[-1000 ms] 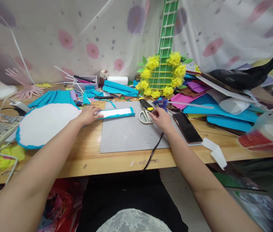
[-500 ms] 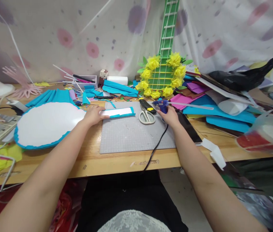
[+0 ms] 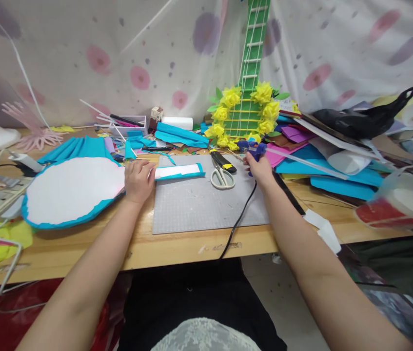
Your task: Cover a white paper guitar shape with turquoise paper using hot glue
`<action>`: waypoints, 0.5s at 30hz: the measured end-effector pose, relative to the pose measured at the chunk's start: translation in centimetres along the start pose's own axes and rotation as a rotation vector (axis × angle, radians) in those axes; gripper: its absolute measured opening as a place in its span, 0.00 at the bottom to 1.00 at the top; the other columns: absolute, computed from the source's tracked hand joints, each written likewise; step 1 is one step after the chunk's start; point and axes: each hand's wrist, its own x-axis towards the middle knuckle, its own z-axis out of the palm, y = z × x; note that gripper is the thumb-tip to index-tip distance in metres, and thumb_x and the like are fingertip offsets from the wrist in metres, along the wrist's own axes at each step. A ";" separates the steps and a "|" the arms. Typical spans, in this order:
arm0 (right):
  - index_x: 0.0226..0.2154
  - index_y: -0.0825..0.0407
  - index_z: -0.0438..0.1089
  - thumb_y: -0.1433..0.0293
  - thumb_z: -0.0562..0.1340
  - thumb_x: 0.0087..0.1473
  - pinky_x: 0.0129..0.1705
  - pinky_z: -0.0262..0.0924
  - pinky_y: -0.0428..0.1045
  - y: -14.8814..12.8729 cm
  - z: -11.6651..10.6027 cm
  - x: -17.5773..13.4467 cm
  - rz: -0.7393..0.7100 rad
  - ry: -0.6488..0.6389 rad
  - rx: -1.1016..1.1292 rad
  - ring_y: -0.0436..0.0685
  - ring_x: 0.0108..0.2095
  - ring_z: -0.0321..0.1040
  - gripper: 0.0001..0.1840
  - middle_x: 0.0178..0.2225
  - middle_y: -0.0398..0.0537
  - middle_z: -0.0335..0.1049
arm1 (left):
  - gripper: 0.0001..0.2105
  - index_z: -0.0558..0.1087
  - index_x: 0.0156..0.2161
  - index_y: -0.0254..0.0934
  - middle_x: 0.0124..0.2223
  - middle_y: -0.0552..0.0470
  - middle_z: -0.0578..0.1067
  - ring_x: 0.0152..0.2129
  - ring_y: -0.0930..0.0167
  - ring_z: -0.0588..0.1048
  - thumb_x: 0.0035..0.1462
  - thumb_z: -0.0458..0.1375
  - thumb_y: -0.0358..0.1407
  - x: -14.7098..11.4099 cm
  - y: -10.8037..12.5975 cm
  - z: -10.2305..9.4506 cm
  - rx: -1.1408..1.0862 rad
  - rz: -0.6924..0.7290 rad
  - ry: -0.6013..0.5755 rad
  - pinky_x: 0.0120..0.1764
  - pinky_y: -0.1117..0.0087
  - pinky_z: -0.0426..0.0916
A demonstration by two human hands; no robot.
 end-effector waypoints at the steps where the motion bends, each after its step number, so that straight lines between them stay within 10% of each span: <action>1: 0.45 0.55 0.65 0.59 0.56 0.55 0.27 0.63 0.47 -0.9 -0.1 -0.2 0.001 -0.065 0.085 0.55 0.32 0.70 0.20 0.40 0.55 0.72 | 0.17 0.72 0.45 0.42 0.46 0.45 0.70 0.48 0.62 0.65 0.61 0.44 0.43 -0.2 0.1 0.0 0.002 0.000 -0.005 0.53 0.58 0.55; 7: 0.33 0.54 0.68 0.60 0.61 0.52 0.19 0.54 0.43 -7.0 1.2 -3.5 -0.066 -0.638 0.145 0.45 0.19 0.58 0.14 0.30 0.50 0.73 | 0.14 0.73 0.41 0.40 0.41 0.44 0.69 0.44 0.61 0.66 0.59 0.47 0.41 -0.6 -0.2 -0.1 -0.004 -0.072 0.009 0.49 0.58 0.58; 15: 0.29 0.52 0.69 0.58 0.63 0.51 0.15 0.51 0.43 -10.2 6.6 -4.7 -0.149 -0.826 -0.049 0.45 0.16 0.56 0.13 0.24 0.46 0.71 | 0.12 0.73 0.36 0.40 0.36 0.46 0.70 0.40 0.63 0.66 0.60 0.47 0.40 -0.6 -1.1 -0.5 -0.024 -0.009 -0.048 0.46 0.60 0.59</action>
